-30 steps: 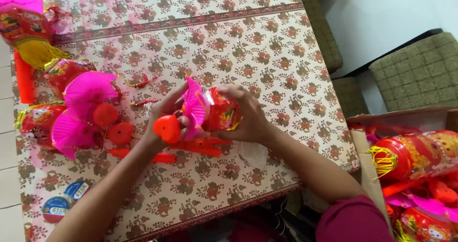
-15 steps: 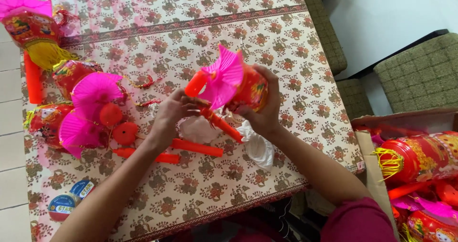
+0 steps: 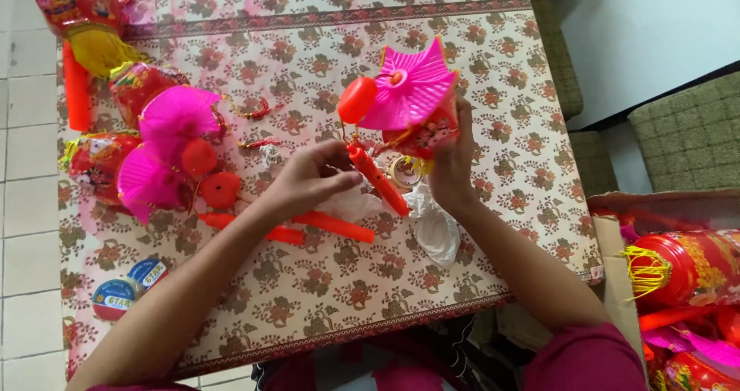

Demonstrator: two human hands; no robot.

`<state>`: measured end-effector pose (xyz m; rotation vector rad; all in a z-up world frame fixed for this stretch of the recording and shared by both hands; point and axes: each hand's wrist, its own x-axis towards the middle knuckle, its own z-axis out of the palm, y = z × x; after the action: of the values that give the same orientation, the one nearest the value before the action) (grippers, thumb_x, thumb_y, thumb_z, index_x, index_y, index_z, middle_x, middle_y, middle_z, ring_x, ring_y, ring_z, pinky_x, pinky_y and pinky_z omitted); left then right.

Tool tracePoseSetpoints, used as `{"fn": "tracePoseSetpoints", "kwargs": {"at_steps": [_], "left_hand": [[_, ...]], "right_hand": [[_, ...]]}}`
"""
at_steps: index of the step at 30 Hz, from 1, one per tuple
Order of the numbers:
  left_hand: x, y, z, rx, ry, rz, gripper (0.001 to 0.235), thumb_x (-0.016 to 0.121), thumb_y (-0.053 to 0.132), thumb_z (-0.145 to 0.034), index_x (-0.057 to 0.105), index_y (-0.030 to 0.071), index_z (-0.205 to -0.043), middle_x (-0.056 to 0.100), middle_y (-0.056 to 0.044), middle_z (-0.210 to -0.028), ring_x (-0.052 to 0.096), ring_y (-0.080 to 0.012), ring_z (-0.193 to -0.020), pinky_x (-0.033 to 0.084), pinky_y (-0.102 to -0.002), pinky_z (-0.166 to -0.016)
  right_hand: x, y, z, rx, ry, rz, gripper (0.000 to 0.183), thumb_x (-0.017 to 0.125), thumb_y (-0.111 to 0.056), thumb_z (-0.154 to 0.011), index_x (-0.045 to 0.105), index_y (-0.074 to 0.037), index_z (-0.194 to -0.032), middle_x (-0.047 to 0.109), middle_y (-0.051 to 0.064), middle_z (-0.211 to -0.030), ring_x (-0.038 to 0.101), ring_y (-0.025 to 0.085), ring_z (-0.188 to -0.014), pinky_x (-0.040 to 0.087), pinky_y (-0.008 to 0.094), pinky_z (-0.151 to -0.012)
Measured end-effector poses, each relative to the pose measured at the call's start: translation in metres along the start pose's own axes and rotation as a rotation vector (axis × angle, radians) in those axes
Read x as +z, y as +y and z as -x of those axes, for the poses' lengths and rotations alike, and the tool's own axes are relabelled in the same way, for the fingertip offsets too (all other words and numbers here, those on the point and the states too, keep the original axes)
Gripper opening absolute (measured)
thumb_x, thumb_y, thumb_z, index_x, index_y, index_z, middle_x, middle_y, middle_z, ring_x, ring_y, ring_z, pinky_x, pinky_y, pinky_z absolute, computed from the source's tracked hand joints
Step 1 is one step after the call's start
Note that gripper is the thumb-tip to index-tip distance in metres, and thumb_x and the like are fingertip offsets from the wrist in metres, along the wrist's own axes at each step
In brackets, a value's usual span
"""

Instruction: Assembling decorative lanterns by attaching plastic handles and light components and then organizing them into a box.

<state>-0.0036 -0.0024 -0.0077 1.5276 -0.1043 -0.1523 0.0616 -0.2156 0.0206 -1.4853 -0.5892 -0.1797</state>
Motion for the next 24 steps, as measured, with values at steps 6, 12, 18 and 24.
{"fn": "tracePoseSetpoints", "kwargs": {"at_steps": [6, 12, 18, 24], "left_hand": [[0.001, 0.001, 0.001, 0.078, -0.006, -0.056, 0.028, 0.083, 0.018, -0.086, 0.074, 0.003, -0.109, 0.074, -0.009, -0.093, 0.07, -0.0139, -0.086, 0.06, -0.028, -0.07], [0.0, -0.002, -0.003, 0.103, -0.029, -0.021, 0.029, 0.079, 0.016, -0.089, 0.073, 0.003, -0.114, 0.075, -0.011, -0.102, 0.069, -0.016, -0.097, 0.06, -0.031, -0.077], [-0.003, 0.005, 0.007, 0.087, 0.08, 0.113, 0.027, 0.075, 0.019, -0.093, 0.072, 0.007, -0.117, 0.069, -0.006, -0.113, 0.065, -0.015, -0.109, 0.051, -0.032, -0.098], [-0.009, -0.012, -0.011, 0.245, 0.123, 0.432, 0.039, 0.047, 0.035, -0.108, 0.057, 0.005, -0.13, 0.069, -0.022, -0.123, 0.064, -0.0306, -0.124, 0.044, -0.038, -0.103]], "right_hand": [[-0.006, -0.004, -0.002, 0.222, -0.088, -0.27, 0.078, 0.049, -0.074, -0.09, 0.039, -0.009, -0.132, 0.057, 0.017, -0.117, 0.067, 0.035, -0.106, 0.059, 0.054, -0.098], [-0.004, -0.004, -0.005, 0.46, -0.122, -0.472, 0.086, 0.041, -0.08, -0.085, 0.04, -0.013, -0.139, 0.063, 0.016, -0.124, 0.07, 0.035, -0.111, 0.059, 0.055, -0.097], [0.003, -0.016, -0.007, 0.492, -0.031, -0.489, 0.079, 0.042, -0.072, -0.09, 0.028, -0.017, -0.145, 0.059, 0.013, -0.128, 0.066, 0.03, -0.114, 0.06, 0.049, -0.1], [-0.002, -0.028, -0.006, 0.166, -0.02, -0.051, 0.075, 0.065, -0.053, -0.1, 0.022, -0.009, -0.143, 0.048, 0.019, -0.127, 0.057, 0.033, -0.117, 0.052, 0.05, -0.109]]}}
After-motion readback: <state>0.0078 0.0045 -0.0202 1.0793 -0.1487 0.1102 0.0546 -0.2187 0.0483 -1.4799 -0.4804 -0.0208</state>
